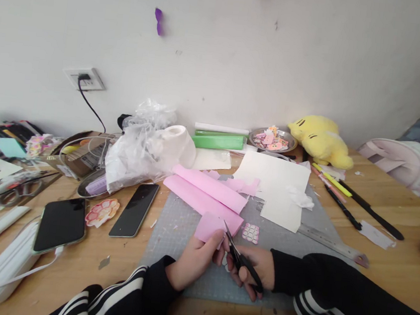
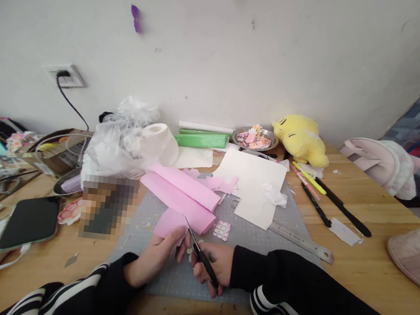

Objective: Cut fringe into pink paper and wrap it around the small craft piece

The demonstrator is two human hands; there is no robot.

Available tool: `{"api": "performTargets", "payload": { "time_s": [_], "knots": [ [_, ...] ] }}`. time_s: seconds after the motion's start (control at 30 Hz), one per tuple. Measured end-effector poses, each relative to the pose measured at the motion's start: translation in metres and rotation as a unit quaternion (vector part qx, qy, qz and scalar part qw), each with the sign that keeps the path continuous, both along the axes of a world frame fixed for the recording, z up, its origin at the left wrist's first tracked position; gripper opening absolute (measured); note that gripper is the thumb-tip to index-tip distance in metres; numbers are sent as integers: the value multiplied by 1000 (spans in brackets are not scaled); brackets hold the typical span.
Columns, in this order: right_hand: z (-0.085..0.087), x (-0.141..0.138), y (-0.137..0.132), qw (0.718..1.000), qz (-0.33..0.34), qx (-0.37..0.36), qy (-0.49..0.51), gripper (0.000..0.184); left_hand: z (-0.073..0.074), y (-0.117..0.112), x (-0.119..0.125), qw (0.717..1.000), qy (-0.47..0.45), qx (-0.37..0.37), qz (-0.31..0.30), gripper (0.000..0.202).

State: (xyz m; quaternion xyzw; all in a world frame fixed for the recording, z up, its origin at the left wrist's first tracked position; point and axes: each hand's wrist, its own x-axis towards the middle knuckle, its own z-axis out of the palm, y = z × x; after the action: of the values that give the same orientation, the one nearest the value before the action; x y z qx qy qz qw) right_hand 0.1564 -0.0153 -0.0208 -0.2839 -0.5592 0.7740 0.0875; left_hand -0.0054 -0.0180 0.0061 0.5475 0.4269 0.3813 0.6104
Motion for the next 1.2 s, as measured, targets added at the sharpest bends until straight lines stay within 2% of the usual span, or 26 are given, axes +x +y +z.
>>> {"api": "performTargets", "payload": {
  "time_s": [0.47, 0.7, 0.83, 1.0, 1.2],
  "knots": [
    [-2, -1, 4, 1000, -4, -23, 3, 58, -4, 1, 0, 1000, 9, 6, 13, 46],
    [0, 0, 3, 1000, 3, -24, 2, 56, -1, 0, 0, 1000, 4, -5, 25, 46],
    [-7, 1, 1, 1000, -4, -7, 18, 62, -1, 0, -1, 999, -5, 8, 31, 43],
    [-17, 0, 0, 1000, 9, 14, -11, 68, 0, 0, -1, 999, -3, 2, 32, 44],
    [-4, 0, 0, 1000, 8, 28, -12, 64, 0, 0, -1, 1000, 6, -5, 11, 44]
  ]
}}
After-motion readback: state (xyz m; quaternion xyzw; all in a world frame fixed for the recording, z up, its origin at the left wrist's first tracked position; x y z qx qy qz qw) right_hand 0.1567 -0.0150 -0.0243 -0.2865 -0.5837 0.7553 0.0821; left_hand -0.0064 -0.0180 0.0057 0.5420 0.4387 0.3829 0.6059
